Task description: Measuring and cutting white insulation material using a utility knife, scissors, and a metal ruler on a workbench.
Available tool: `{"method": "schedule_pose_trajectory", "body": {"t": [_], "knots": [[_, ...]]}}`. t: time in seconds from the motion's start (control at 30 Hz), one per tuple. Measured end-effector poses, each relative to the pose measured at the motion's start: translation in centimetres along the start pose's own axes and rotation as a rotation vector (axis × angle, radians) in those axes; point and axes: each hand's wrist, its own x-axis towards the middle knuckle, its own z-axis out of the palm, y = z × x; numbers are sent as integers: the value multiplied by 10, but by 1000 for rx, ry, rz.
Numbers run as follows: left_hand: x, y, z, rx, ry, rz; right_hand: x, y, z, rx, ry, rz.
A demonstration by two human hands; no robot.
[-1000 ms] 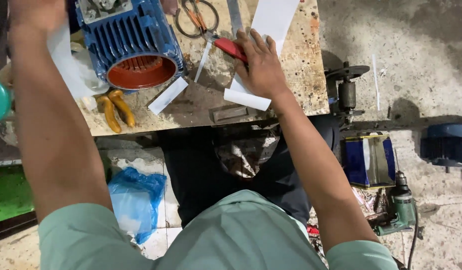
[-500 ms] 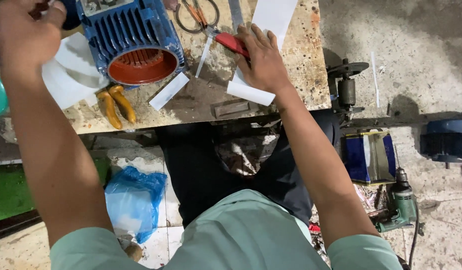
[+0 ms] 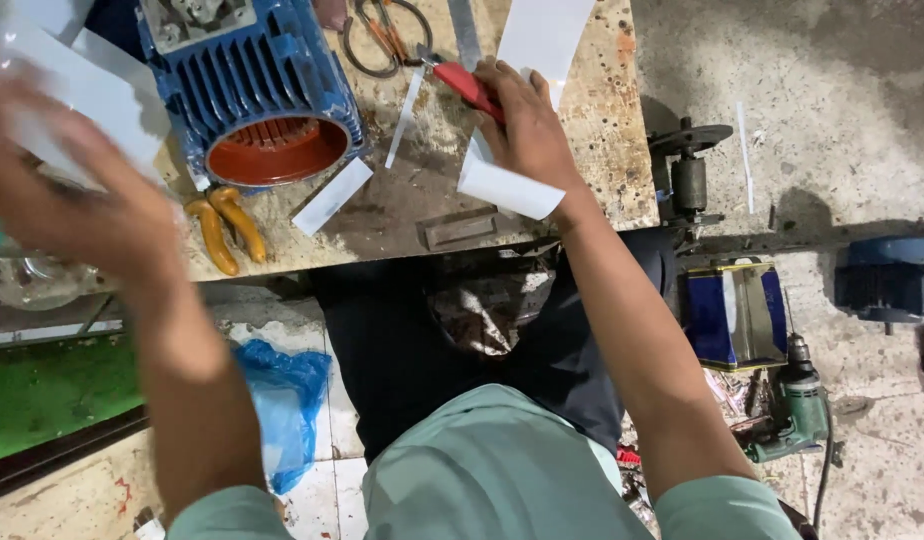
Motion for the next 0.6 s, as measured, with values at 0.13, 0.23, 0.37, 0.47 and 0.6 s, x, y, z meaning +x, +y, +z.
{"method": "schedule_pose_trajectory", "body": {"t": [0.13,0.23,0.37,0.47,0.6], "knots": [[-33,113,8,-812,-159,35,1,-4,-5,17,-27,97],[-60,167,21,-932,-567,-80,0,-7,-6,9,-47,71],[-81,182,38,-1023,-704,-56,0,-8,-10,109,-35,27],[-66,172,17,-1002,-624,200,0,13,-4,86,-115,149],[-95,153,17,-885,-765,282,7,16,-25,136,-162,126]]}}
